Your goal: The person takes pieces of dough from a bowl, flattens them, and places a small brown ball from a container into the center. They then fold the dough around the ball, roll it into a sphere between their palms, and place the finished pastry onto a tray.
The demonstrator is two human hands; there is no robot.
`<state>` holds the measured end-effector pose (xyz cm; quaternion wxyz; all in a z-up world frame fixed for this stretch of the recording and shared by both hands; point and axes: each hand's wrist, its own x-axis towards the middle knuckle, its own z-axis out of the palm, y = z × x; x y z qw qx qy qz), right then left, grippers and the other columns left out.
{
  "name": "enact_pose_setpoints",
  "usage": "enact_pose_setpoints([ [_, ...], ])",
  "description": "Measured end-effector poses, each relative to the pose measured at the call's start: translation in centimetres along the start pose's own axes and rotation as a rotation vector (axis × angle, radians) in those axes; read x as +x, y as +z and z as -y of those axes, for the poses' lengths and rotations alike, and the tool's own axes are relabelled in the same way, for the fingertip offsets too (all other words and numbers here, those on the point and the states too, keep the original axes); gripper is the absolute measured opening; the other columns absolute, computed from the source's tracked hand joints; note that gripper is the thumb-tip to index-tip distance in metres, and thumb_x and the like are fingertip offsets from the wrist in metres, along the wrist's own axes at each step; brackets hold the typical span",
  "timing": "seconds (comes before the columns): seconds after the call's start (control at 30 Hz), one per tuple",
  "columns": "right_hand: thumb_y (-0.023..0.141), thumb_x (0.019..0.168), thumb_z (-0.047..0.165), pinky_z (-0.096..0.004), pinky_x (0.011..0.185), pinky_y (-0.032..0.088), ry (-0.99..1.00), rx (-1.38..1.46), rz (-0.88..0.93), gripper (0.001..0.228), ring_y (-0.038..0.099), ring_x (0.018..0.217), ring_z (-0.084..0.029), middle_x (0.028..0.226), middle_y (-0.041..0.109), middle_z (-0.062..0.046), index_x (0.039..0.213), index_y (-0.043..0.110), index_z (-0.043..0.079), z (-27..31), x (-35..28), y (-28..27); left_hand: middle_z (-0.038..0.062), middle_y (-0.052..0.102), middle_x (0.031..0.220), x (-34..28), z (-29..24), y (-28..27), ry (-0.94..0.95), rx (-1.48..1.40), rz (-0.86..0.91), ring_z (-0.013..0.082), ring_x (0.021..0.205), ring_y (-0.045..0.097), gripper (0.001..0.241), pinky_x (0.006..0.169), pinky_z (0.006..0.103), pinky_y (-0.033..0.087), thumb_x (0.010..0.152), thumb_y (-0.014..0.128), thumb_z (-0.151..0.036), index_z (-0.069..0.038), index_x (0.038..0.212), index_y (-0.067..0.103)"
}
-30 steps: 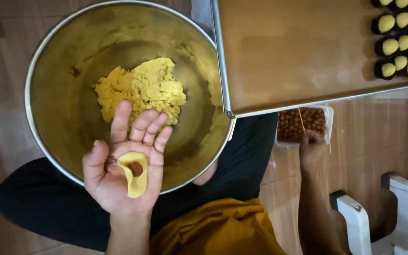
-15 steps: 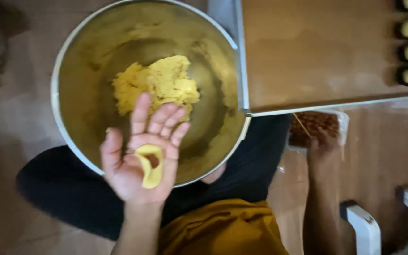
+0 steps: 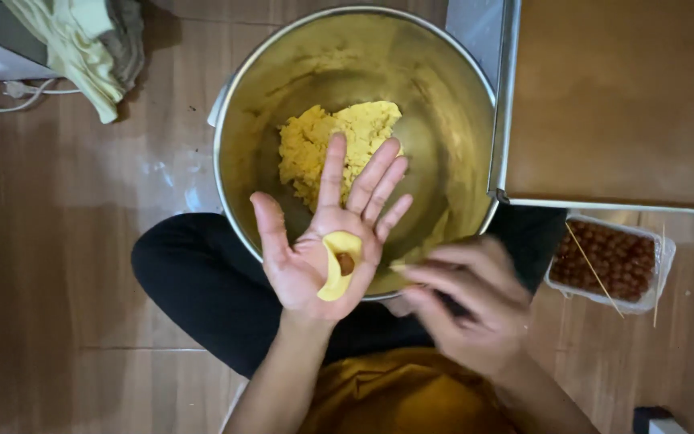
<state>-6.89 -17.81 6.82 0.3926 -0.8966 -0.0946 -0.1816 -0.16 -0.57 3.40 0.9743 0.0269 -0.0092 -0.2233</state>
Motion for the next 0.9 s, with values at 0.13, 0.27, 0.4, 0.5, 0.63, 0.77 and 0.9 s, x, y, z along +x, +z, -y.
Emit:
enact_pose_setpoints([
  [0.13, 0.086, 0.082, 0.008, -0.031, 0.081, 0.055, 0.008, 0.144, 0.131, 0.029, 0.069, 0.093, -0.022, 0.105, 0.072, -0.008, 0.108, 0.074, 0.007, 1.8, 1.7, 3.1, 0.022, 0.010, 0.179, -0.6, 0.5, -0.5, 0.125, 0.149, -0.002, 0.0356, 0.168, 0.010, 0.096, 0.137, 0.0514, 0.002, 0.095, 0.021, -0.080, -0.025, 0.172, 0.004],
  [0.27, 0.085, 0.081, 0.014, -0.029, 0.083, 0.056, 0.102, 0.268, 0.149, 0.036, 0.070, 0.093, -0.020, 0.108, 0.071, -0.009, 0.112, 0.072, 0.004, 2.4, 1.6, 3.9, 0.020, 0.005, 0.179, -0.9, 1.2, -0.3, 0.413, 0.576, -0.028, 0.0329, 0.169, 0.004, 0.092, 0.137, 0.0498, -0.005, 0.102, 0.024, -0.079, -0.023, 0.170, -0.004],
  [0.4, 0.082, 0.082, 0.016, -0.027, 0.082, 0.057, 0.164, 0.385, 0.169, 0.041, 0.070, 0.091, -0.016, 0.111, 0.072, -0.010, 0.118, 0.071, 0.001, 2.1, 0.8, 4.3, 0.020, 0.006, 0.180, -0.9, 1.2, -0.4, 0.471, 0.676, -0.044, 0.0327, 0.165, 0.002, 0.093, 0.137, 0.0498, -0.009, 0.103, 0.026, -0.079, -0.021, 0.170, -0.004],
  [0.5, 0.080, 0.087, 0.015, -0.026, 0.084, 0.056, 0.223, 0.437, 0.154, 0.044, 0.068, 0.093, -0.015, 0.111, 0.070, -0.009, 0.126, 0.067, 0.000, 2.2, 1.3, 4.4, 0.021, 0.005, 0.180, -0.8, 1.2, -0.1, 0.432, 0.699, -0.019, 0.0322, 0.165, 0.001, 0.094, 0.138, 0.0499, -0.010, 0.103, 0.026, -0.080, -0.021, 0.170, -0.005],
  [0.63, 0.076, 0.091, 0.012, -0.025, 0.085, 0.055, 0.320, 0.565, 0.205, 0.048, 0.066, 0.098, -0.014, 0.113, 0.065, -0.007, 0.135, 0.063, -0.002, 2.3, 1.8, 4.4, 0.025, 0.005, 0.179, -0.7, 1.2, 0.3, 0.449, 0.730, 0.001, 0.0330, 0.165, 0.001, 0.097, 0.135, 0.0483, -0.011, 0.104, 0.029, -0.080, -0.017, 0.170, -0.004],
  [0.77, 0.073, 0.095, 0.005, -0.026, 0.092, 0.053, 0.413, 0.743, 0.255, 0.041, 0.062, 0.105, -0.014, 0.118, 0.059, -0.007, 0.133, 0.063, -0.003, 1.9, 1.3, 4.5, 0.028, 0.006, 0.178, -0.4, 1.1, 2.0, 0.469, 0.867, -0.032, 0.0388, 0.172, 0.000, 0.100, 0.136, 0.0514, -0.012, 0.099, 0.032, -0.081, -0.017, 0.166, -0.006],
  [0.9, 0.072, 0.096, 0.002, -0.028, 0.097, 0.052, 0.440, 0.813, 0.254, 0.036, 0.060, 0.109, -0.014, 0.120, 0.059, -0.007, 0.130, 0.063, -0.004, 1.7, 1.1, 4.2, 0.027, 0.006, 0.178, -0.6, 1.1, 2.1, 0.434, 0.937, -0.046, 0.0380, 0.172, -0.001, 0.101, 0.141, 0.0551, -0.010, 0.098, 0.031, -0.084, -0.018, 0.166, -0.006],
])
